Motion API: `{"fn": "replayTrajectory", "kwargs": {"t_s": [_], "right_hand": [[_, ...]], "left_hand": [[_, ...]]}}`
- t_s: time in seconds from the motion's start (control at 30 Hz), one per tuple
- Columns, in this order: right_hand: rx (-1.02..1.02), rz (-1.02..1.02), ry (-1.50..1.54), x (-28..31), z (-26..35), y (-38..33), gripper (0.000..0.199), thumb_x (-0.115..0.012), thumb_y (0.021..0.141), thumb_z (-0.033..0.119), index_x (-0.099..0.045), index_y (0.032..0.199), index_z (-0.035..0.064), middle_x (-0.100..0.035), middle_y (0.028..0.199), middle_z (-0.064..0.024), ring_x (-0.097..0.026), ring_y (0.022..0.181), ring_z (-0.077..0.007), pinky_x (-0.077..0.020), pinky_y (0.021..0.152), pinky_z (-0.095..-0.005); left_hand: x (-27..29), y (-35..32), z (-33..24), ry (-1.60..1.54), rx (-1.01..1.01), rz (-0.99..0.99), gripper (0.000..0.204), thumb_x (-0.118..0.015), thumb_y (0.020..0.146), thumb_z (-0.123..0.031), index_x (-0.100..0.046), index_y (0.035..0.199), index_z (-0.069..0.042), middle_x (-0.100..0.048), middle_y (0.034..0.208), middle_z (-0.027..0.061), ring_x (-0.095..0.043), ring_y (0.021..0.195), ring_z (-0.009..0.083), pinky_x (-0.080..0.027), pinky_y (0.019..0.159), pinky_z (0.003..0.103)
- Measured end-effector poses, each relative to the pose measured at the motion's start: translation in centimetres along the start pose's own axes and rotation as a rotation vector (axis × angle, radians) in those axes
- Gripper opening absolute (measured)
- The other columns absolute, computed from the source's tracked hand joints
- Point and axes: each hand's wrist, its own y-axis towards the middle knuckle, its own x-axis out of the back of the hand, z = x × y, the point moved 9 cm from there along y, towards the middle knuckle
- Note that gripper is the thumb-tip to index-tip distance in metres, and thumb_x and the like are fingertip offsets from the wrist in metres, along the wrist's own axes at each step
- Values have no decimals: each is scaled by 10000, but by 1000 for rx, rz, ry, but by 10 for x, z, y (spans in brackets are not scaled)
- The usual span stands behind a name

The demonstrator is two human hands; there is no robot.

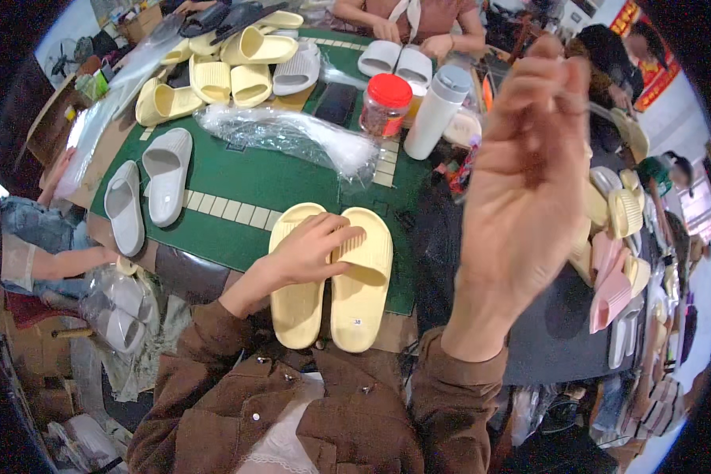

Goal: The person assembles plastic slippers by hand at a workbench. They pick up pairs of yellow, pink, white, and black slippers, align the soles and straps, and press them together to secure the fit. The person handles the slippers one pair at a time, inspecting the alignment and pressing the components firmly before placing them aside.

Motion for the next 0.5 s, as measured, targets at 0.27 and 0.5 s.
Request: {"fn": "replayTrajectory", "kwargs": {"t_s": [0.27,0.5], "right_hand": [[-141,-710,-562,200,-50,-121,181,-546,950,-2,-590,1103,-87,-632,1093,-141,-635,993,-185,-518,944,-274],[-445,-890,-743,283,-88,-183,304,-502,935,-38,-464,1234,-78,-573,1133,-155,-639,991,-224,-530,899,-282]], "left_hand": [[2,-3,-1,34,43,-51,542,-689,768,-331,-562,1236,-89,-555,1165,187,-527,1092,364,-409,986,463],[2,-5,-3,53,49,-82,530,-682,762,-309,-571,1232,-90,-557,1174,185,-528,1095,357,-407,974,466]]}}
